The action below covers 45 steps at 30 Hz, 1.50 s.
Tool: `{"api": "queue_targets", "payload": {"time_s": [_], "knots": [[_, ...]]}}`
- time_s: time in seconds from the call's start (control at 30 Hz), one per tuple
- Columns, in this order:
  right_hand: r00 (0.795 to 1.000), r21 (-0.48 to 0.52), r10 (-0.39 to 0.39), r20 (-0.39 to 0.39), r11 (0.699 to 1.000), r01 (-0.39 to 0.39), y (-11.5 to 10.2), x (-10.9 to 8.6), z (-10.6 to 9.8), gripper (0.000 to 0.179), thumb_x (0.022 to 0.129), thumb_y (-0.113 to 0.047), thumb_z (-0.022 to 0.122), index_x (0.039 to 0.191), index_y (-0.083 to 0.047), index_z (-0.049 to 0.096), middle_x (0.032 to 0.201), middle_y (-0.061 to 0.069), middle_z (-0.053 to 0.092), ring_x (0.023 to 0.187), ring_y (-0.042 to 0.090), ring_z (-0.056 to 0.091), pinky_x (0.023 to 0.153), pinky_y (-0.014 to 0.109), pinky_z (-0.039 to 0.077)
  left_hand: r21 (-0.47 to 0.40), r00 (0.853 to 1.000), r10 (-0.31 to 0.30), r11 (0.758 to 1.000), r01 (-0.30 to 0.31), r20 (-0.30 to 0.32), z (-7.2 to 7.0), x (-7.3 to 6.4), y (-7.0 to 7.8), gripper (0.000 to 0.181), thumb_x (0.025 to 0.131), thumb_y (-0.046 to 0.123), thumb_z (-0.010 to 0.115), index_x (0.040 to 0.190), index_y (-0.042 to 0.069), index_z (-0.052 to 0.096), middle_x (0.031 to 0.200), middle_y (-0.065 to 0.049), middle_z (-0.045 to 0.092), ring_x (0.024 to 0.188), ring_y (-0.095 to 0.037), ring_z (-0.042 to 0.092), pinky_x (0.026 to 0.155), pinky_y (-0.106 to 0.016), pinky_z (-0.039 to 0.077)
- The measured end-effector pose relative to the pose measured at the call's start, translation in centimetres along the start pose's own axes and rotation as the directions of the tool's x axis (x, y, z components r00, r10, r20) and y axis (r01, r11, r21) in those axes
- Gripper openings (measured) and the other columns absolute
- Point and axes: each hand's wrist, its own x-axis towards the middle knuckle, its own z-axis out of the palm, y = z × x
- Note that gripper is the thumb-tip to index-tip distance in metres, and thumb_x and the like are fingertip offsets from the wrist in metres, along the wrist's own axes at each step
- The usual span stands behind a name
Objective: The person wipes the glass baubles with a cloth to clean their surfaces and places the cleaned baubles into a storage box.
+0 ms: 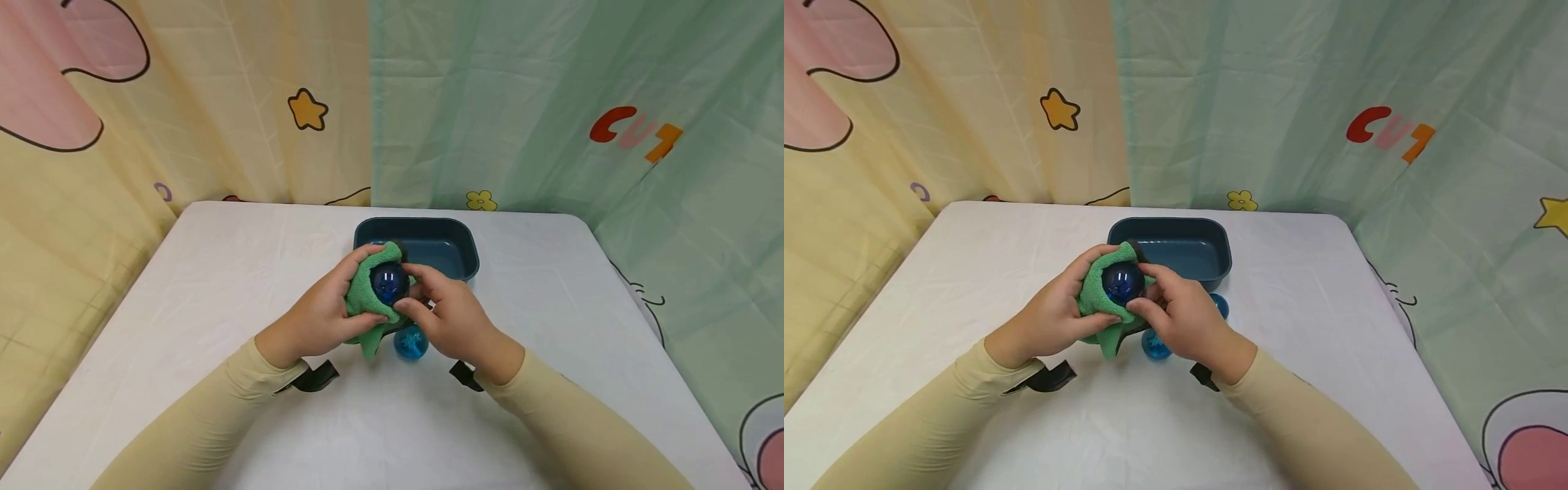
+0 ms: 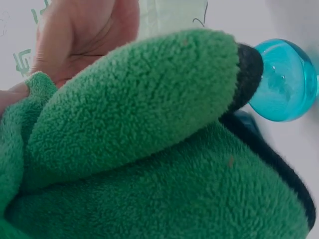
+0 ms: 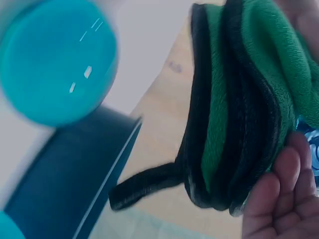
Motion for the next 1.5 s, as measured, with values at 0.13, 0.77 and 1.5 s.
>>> {"api": "queue_targets", "payload": {"time_s": [0.13, 0.77, 1.5], "knots": [[0.998, 0.080, 0.066, 0.026, 0.995, -0.067, -0.31, -0.15, 0.09, 0.047, 0.103, -0.009, 0.067, 0.145, 0.006, 0.050, 0.095, 0.006, 0.074, 0.082, 0.014, 0.067, 0.074, 0.028, 0.061, 0.004, 1.000, -0.007, 1.000, 0.007, -0.008, 0.03, 0.00, 0.08, 0.088, 0.089, 0.000, 0.081, 0.161, 0.010, 0.031, 0.152, -0.012, 0.052, 0.127, -0.025, 0.059, 0.104, -0.028, 0.052], [0.997, 0.126, 0.083, 0.000, 0.989, -0.082, -0.27, -0.26, 0.18, 0.039, 0.105, -0.011, 0.063, 0.140, 0.005, 0.055, 0.091, 0.006, 0.075, 0.081, 0.013, 0.070, 0.075, 0.027, 0.061, -0.012, 1.000, -0.009, 1.000, 0.009, -0.015, 0.20, -0.11, 0.20, 0.088, 0.089, -0.001, 0.082, 0.160, 0.010, 0.032, 0.150, -0.012, 0.053, 0.125, -0.025, 0.059, 0.103, -0.027, 0.052], [1.000, 0.027, 0.012, -0.016, 1.000, -0.012, -0.35, -0.10, -0.19, 0.044, 0.103, -0.011, 0.068, 0.142, 0.002, 0.054, 0.091, 0.004, 0.073, 0.078, 0.011, 0.066, 0.069, 0.026, 0.058, -0.017, 0.999, 0.010, 1.000, -0.011, -0.038, 0.15, 0.04, 0.49, 0.088, 0.088, -0.002, 0.081, 0.160, 0.008, 0.032, 0.149, -0.014, 0.054, 0.124, -0.026, 0.060, 0.101, -0.027, 0.054]]}}
